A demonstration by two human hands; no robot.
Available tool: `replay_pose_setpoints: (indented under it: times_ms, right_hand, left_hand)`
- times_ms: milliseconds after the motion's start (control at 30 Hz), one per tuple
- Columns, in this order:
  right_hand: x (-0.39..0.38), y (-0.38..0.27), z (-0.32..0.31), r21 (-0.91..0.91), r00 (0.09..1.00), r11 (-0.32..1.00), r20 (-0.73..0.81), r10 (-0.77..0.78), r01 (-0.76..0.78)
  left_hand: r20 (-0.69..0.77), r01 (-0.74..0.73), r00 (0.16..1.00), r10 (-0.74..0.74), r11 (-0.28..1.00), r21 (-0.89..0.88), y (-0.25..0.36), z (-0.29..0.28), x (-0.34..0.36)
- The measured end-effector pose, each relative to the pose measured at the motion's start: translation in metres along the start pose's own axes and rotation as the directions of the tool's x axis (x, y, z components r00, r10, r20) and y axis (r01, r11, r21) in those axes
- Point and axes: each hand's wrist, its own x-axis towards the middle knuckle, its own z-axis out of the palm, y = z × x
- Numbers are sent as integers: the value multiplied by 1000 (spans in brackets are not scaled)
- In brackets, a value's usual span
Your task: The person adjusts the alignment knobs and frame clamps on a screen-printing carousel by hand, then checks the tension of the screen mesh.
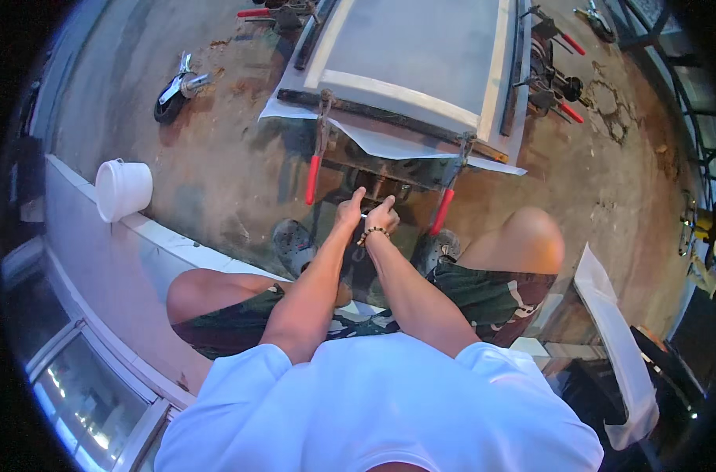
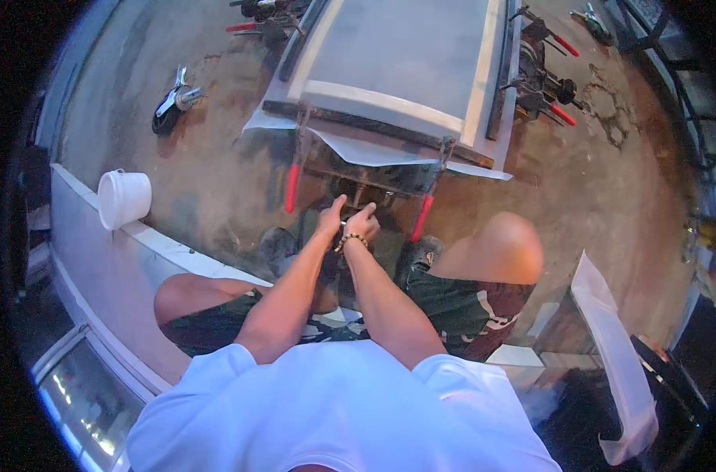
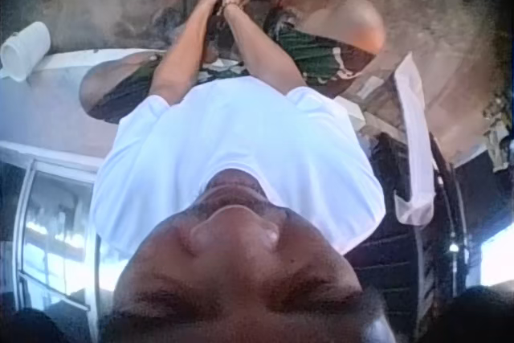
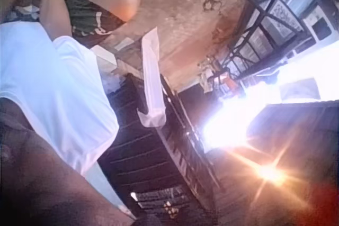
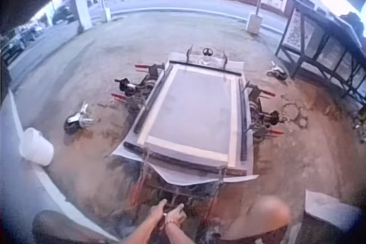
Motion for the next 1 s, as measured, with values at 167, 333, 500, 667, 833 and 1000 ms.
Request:
replay_pose_setpoints:
  times_ms: [167,333,500,667,833,1000]
  right_hand:
    - [46,20,7,694,972,683,206,116,-228]
    - [17,-5,-11,87,953,980,261,153,-180]
    - [-7,-4,-6,7,999,1000,44,-2,2]
    - [21,10,0,112,996,991,58,63,-69]
    - [37,13,-2,447,953,851,243,182,-277]
    - [1,12,0,-160,974,963,102,-204,219]
  left_hand:
    - [-209,-69,965,162,918,391,37,28,-51]
    - [-74,-236,966,246,964,120,3,1,3]
    - [-12,-13,1000,9,941,-339,-12,4,17]
    - [-231,-91,964,134,978,187,12,23,-11]
    - [-219,-227,923,316,908,352,27,28,-32]
    - [275,149,961,-17,871,-468,-23,-4,43]
